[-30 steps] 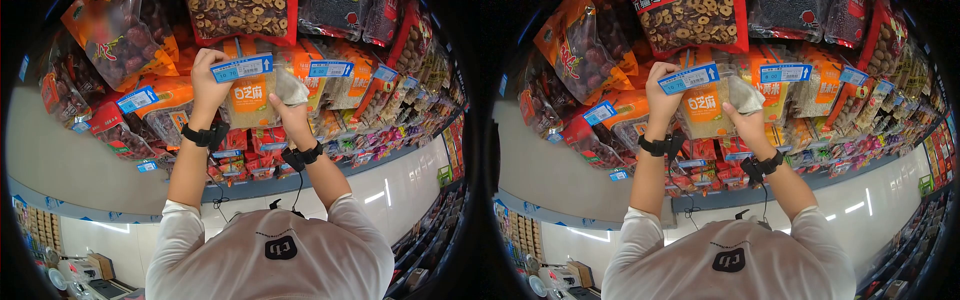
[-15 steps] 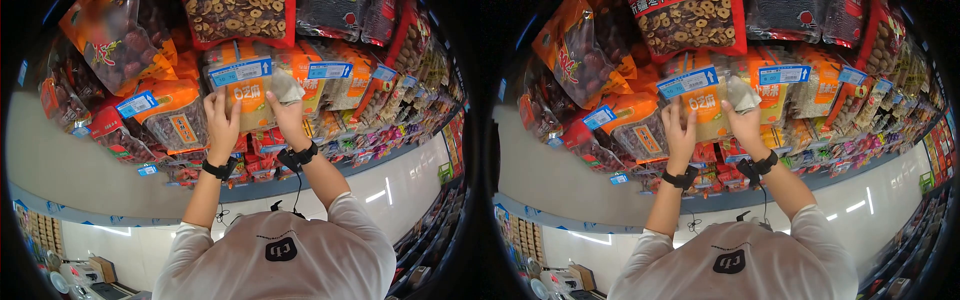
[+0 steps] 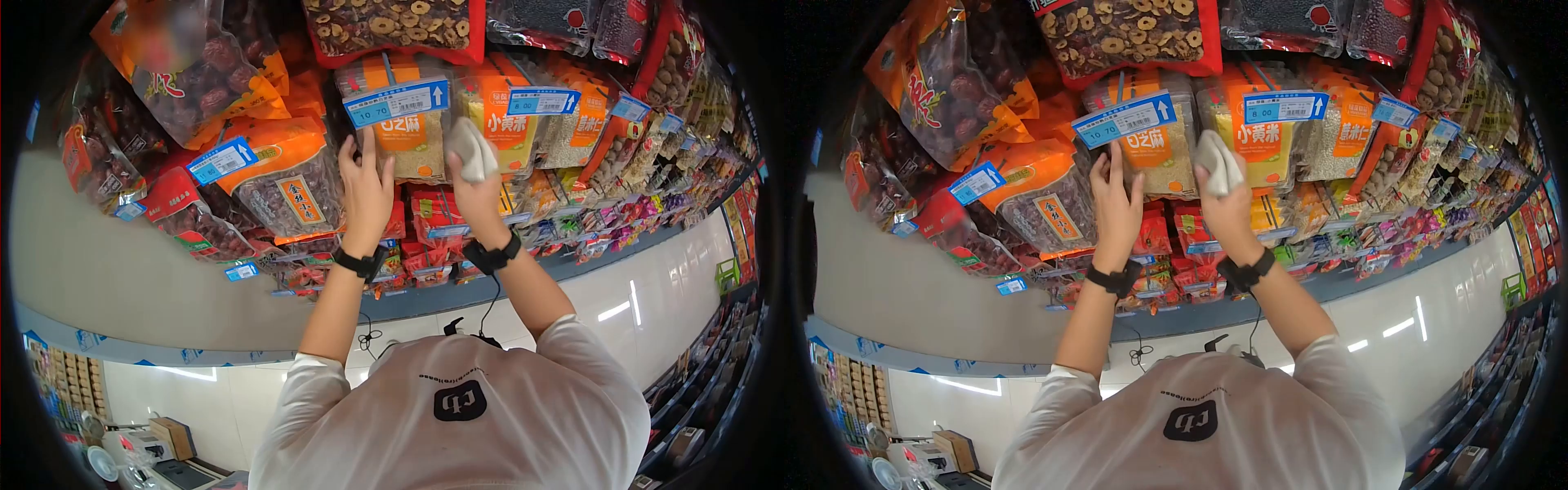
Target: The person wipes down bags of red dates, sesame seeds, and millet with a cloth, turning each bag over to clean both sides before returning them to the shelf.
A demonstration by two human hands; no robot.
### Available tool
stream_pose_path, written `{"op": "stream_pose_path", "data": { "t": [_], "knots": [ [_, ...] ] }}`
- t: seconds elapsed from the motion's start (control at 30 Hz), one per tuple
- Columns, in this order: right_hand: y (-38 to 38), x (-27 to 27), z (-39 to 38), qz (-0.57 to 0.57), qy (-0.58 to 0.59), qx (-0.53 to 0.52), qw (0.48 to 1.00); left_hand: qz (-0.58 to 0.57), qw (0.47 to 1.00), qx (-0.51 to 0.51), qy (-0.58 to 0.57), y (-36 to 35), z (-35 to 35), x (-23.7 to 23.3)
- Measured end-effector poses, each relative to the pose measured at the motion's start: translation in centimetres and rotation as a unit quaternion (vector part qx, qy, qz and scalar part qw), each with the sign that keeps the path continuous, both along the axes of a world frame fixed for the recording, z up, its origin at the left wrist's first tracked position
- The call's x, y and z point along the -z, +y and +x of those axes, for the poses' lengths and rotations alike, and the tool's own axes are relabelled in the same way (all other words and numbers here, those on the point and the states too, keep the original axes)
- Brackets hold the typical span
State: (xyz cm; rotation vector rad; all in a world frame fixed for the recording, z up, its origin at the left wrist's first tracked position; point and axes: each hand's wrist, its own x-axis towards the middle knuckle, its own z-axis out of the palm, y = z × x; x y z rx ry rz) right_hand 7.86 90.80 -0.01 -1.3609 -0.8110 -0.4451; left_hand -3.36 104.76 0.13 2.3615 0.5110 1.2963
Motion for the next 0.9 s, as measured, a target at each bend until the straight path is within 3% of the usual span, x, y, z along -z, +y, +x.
{"op": "stream_pose_path", "data": {
  "t": [0.03, 0.1, 0.13, 0.2, 0.37, 0.43, 0.57, 0.67, 0.77, 0.9],
  "knots": [
    [-1.2, 1.1, -0.2, -0.002, 0.002, 0.003, 1.000, -0.002, 1.000, 0.003, 0.002, -0.3, -0.7, 0.9],
    [-4.0, 3.7, -0.3, -0.140, -0.107, 0.121, 0.977, 0.035, 0.999, 0.016, -0.003, -1.1, -2.1, 3.2],
    [-5.2, 4.9, -0.6, -0.145, -0.103, 0.128, 0.976, 0.033, 0.999, 0.016, 0.012, -1.9, -3.3, 3.9],
    [-7.5, 7.3, -1.3, -0.092, -0.008, 0.072, 0.993, 0.006, 0.999, 0.039, 0.033, -2.5, -5.5, 6.3],
    [-13.5, 13.0, -1.9, -0.177, 0.077, 0.132, 0.972, -0.122, 0.982, 0.131, 0.055, -2.6, -9.1, 12.6],
    [-15.7, 13.8, -2.8, -0.179, 0.143, 0.174, 0.958, -0.028, 0.988, 0.137, 0.067, -2.7, -10.6, 14.2],
    [-19.2, 16.0, -3.3, -0.177, 0.253, 0.182, 0.933, 0.047, 0.983, 0.169, 0.046, -3.3, -11.0, 14.9],
    [-21.0, 15.8, -3.6, -0.143, 0.347, 0.171, 0.911, 0.032, 0.984, 0.161, 0.072, -4.0, -10.0, 15.1],
    [-23.3, 19.4, -1.9, -0.121, 0.293, 0.161, 0.935, 0.029, 0.987, 0.132, 0.087, -5.8, -9.7, 15.2],
    [-26.6, 22.6, 0.3, -0.109, 0.321, 0.104, 0.935, 0.031, 0.993, 0.064, 0.091, -10.1, -9.7, 16.0]
  ]
}}
